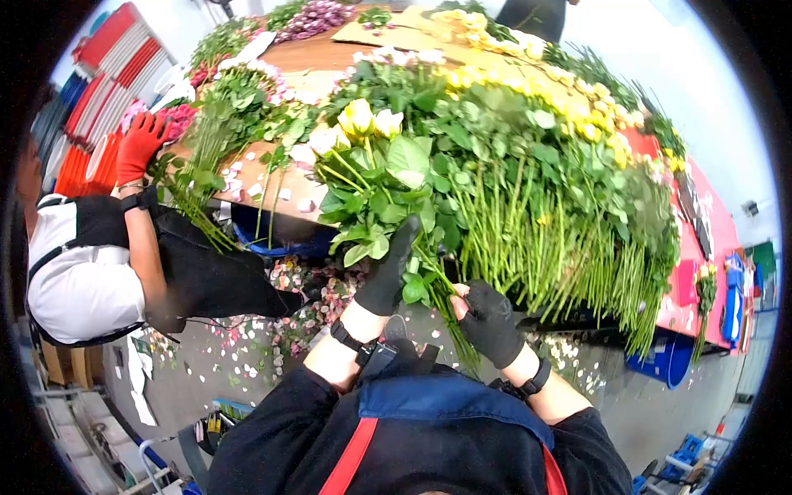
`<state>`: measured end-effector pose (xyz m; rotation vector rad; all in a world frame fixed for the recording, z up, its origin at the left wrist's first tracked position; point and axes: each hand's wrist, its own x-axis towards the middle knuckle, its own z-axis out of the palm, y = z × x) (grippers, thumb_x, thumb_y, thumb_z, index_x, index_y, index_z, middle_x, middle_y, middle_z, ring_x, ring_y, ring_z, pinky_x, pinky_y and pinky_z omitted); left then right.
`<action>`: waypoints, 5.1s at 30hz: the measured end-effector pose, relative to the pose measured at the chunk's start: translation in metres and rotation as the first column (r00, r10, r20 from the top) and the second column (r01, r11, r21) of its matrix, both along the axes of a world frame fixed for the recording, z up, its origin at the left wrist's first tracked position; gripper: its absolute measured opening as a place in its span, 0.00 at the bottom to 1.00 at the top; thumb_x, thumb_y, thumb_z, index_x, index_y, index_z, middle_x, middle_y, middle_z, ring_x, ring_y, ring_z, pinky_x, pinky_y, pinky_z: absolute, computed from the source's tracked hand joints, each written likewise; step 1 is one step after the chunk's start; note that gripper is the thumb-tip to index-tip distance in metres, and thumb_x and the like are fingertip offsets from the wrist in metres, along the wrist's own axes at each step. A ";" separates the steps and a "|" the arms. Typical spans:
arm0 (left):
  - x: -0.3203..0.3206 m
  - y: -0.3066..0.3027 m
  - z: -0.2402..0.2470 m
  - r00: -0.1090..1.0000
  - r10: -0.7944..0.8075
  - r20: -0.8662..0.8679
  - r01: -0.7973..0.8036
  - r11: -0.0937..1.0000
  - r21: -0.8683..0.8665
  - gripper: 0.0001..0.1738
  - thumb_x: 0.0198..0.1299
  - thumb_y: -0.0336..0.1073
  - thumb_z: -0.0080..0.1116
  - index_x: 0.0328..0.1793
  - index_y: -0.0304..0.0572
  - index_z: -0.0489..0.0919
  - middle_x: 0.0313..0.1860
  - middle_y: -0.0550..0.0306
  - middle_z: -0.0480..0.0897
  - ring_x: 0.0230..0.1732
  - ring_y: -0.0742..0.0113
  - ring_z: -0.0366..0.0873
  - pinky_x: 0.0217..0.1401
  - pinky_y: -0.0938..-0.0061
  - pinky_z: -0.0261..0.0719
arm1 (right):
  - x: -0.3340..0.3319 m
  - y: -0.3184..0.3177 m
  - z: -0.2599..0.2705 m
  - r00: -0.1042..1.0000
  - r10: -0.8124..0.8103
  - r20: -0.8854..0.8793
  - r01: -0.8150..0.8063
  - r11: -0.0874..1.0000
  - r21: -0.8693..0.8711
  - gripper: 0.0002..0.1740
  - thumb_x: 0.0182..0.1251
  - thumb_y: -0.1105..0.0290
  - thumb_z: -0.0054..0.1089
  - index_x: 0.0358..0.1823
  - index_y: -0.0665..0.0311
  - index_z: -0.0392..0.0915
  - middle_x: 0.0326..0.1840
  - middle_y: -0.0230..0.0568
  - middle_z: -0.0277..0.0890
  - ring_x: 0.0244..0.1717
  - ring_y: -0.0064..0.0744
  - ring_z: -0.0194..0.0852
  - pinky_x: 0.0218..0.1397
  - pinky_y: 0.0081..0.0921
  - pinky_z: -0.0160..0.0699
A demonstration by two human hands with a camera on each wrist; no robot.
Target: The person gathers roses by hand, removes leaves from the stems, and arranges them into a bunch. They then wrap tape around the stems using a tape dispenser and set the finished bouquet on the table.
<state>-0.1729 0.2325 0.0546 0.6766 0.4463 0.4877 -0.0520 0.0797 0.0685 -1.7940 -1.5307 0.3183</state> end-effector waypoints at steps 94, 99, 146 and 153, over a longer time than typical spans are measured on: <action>0.894 -0.746 -0.004 0.664 0.314 -0.678 0.730 -0.469 0.498 0.21 0.55 0.56 0.56 0.40 0.46 0.75 0.27 0.53 0.82 0.31 0.52 0.82 0.31 0.58 0.75 | 0.860 -0.744 -0.031 0.077 -0.181 -0.980 0.130 0.977 -0.170 0.16 0.67 0.57 0.57 0.39 0.65 0.79 0.20 0.26 0.70 0.19 0.16 0.64 0.21 0.17 0.59; 0.885 -0.738 0.030 0.402 -0.066 -0.913 0.890 -0.208 0.407 0.31 0.57 0.65 0.56 0.36 0.39 0.81 0.29 0.45 0.82 0.33 0.51 0.81 0.39 0.62 0.76 | 0.865 -0.785 0.027 0.397 -0.149 -0.906 0.057 0.989 -0.138 0.18 0.70 0.57 0.51 0.49 0.63 0.79 0.25 0.29 0.74 0.20 0.18 0.71 0.26 0.19 0.69; 1.094 -0.866 -0.027 0.804 -0.255 -0.537 -0.070 -0.937 0.342 0.10 0.49 0.48 0.60 0.34 0.56 0.77 0.27 0.58 0.79 0.36 0.55 0.79 0.46 0.54 0.69 | 0.891 -0.983 -0.062 0.559 -0.656 0.507 0.737 0.673 0.058 0.42 0.50 0.48 0.66 0.60 0.71 0.67 0.47 0.56 0.73 0.48 0.58 0.72 0.51 0.47 0.71; 1.086 -0.864 0.009 0.927 0.004 -0.375 0.181 -0.881 0.437 0.34 0.53 0.49 0.61 0.68 0.62 0.69 0.66 0.55 0.71 0.70 0.52 0.62 0.72 0.47 0.52 | 0.981 -0.954 -0.150 0.437 -0.759 0.483 0.884 0.463 -0.073 0.24 0.48 0.64 0.63 0.49 0.60 0.74 0.47 0.50 0.72 0.49 0.52 0.71 0.51 0.46 0.71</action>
